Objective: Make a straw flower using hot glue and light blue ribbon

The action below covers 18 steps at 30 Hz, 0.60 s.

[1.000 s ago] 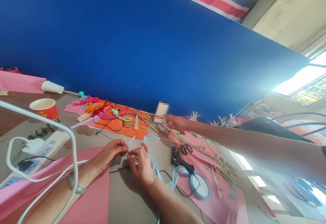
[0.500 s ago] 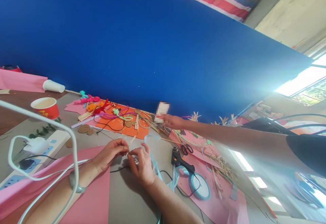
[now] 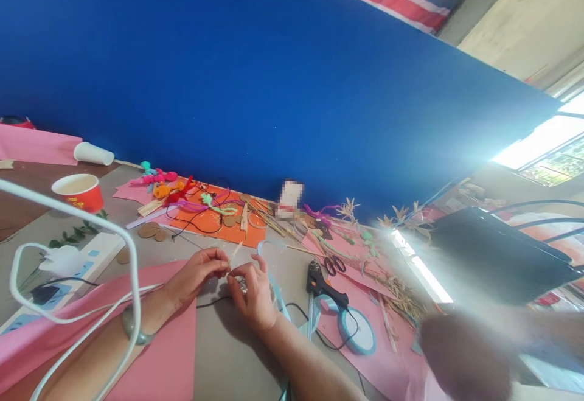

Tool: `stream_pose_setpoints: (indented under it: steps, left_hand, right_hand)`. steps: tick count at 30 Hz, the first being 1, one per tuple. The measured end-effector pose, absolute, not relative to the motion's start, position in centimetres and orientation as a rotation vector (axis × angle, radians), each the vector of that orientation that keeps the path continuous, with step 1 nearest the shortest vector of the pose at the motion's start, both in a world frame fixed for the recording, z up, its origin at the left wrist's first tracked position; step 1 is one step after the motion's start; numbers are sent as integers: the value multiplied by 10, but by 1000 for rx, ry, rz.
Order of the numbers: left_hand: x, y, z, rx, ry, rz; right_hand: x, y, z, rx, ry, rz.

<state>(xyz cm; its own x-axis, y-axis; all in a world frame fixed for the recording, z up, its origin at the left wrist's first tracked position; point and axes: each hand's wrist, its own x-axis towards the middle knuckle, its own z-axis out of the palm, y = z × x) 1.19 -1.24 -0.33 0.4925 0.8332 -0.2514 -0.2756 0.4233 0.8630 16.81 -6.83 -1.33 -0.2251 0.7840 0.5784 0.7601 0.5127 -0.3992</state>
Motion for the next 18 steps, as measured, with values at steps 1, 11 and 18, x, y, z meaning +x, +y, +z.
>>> stream_pose_setpoints:
  steps: [1,11,18]
  left_hand:
    - [12,-12,-3,862,768,783]
    - [12,-12,-7,872,761,791]
    - [12,-7,-14,872,736,827]
  right_hand:
    - [168,-68,-13,-1254,-2007,28]
    - [169,-68,-15,-1260,-2027,-5]
    - [174,-62,-15,-1217,-1939,45]
